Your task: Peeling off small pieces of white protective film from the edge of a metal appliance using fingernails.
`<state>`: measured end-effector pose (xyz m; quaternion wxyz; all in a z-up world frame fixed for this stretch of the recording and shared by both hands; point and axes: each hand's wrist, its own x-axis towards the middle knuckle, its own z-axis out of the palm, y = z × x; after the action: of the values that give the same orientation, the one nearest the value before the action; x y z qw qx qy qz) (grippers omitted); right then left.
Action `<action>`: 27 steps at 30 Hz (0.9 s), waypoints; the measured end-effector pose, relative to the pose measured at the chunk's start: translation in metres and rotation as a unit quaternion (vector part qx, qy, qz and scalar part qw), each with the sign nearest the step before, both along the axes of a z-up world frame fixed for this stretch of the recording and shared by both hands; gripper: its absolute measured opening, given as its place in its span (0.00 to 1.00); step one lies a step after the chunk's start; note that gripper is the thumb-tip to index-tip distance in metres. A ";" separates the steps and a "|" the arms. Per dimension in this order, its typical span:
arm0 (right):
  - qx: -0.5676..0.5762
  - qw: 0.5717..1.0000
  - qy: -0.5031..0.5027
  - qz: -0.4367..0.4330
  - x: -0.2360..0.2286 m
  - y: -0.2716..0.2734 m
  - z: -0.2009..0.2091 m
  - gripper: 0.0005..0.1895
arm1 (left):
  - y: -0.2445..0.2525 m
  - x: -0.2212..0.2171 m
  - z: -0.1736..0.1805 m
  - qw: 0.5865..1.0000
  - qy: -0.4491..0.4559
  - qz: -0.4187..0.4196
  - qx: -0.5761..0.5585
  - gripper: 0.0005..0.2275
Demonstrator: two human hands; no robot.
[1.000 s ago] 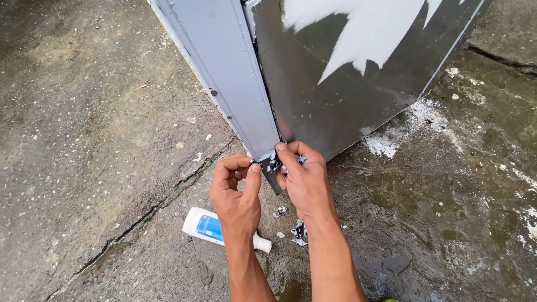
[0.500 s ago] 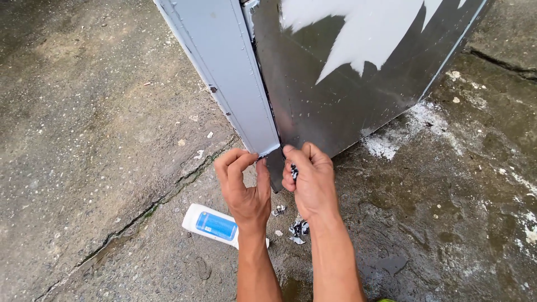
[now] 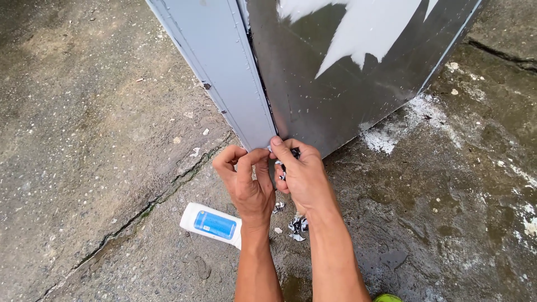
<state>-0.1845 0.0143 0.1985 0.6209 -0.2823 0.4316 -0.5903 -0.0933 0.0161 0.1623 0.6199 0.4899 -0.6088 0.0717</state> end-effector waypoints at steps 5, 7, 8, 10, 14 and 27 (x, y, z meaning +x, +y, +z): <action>-0.022 0.998 -0.039 -0.037 0.006 -0.008 -0.009 0.08 | -0.002 -0.001 -0.001 1.000 0.009 0.005 -0.006 0.05; -0.035 0.987 -0.116 -0.107 0.019 -0.009 -0.017 0.08 | -0.003 0.000 -0.002 1.000 -0.003 0.009 -0.020 0.04; -0.035 0.987 -0.117 -0.105 0.019 -0.009 -0.015 0.08 | -0.004 0.001 -0.001 1.000 -0.004 0.011 -0.020 0.04; -0.046 0.970 -0.203 -0.127 0.018 -0.009 -0.010 0.09 | -0.005 0.001 -0.001 0.999 0.000 0.010 -0.032 0.04; -0.094 0.961 -0.212 -0.152 -0.019 -0.012 0.012 0.13 | -0.004 -0.001 0.003 0.999 0.013 0.011 -0.030 0.03; -0.021 0.997 -0.024 -0.067 0.015 -0.009 -0.016 0.08 | 0.012 0.004 0.026 0.996 0.041 -0.079 0.021 0.03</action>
<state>-0.1691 0.0048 0.1823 0.5847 -0.2512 0.4220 -0.6457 -0.0896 0.0281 0.1883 0.6379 0.4556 -0.6209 -0.0105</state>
